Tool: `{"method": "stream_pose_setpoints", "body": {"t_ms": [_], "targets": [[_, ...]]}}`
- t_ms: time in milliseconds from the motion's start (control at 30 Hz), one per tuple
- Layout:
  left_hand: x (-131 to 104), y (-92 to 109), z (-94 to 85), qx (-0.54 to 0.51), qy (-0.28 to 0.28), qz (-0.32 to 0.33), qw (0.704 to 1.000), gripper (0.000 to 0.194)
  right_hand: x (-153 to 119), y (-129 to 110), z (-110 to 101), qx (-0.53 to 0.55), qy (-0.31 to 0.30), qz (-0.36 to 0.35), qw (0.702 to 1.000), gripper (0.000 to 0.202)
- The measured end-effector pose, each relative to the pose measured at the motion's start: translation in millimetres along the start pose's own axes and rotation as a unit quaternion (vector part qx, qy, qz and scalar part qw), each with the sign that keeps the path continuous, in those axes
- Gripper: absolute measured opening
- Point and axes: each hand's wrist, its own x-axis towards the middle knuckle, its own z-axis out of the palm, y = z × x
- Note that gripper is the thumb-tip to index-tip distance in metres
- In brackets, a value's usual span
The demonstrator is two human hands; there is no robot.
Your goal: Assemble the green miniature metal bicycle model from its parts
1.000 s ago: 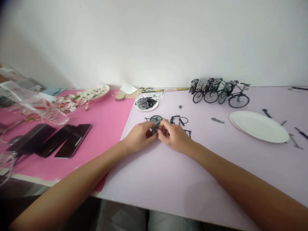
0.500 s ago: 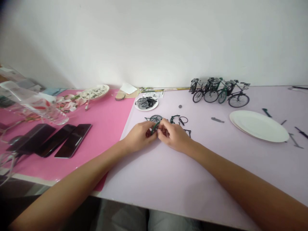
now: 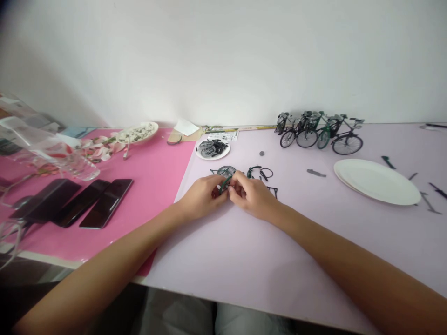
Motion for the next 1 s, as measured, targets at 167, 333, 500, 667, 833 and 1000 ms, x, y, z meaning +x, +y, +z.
{"method": "stream_pose_setpoints", "body": {"t_ms": [167,333,500,667,833,1000], "targets": [[0.4,0.1,0.6,0.001,0.005,0.006,1.000,0.013,0.4,-0.2,-0.4,0.002,-0.004,-0.001,1.000,0.011],[0.5,0.2,0.3,-0.002,0.003,0.004,1.000,0.013,0.3,0.3,-0.3,-0.002,-0.001,0.001,1.000,0.011],[0.0,-0.5,0.3,-0.003,0.003,0.005,1.000,0.013,0.4,0.7,-0.4,-0.001,-0.005,-0.002,1.000,0.011],[0.1,0.3,-0.2,-0.001,0.002,0.002,1.000,0.013,-0.3,1.7,0.0,-0.002,0.002,-0.002,1.000,0.011],[-0.2,-0.1,-0.1,0.005,0.002,0.004,1.000,0.011,-0.6,1.4,1.6,-0.001,0.032,-0.020,0.999,0.010],[-0.9,-1.4,2.0,0.010,0.010,0.007,1.000,0.010,-0.4,-0.4,2.4,-0.005,0.062,-0.047,0.997,0.009]]}}
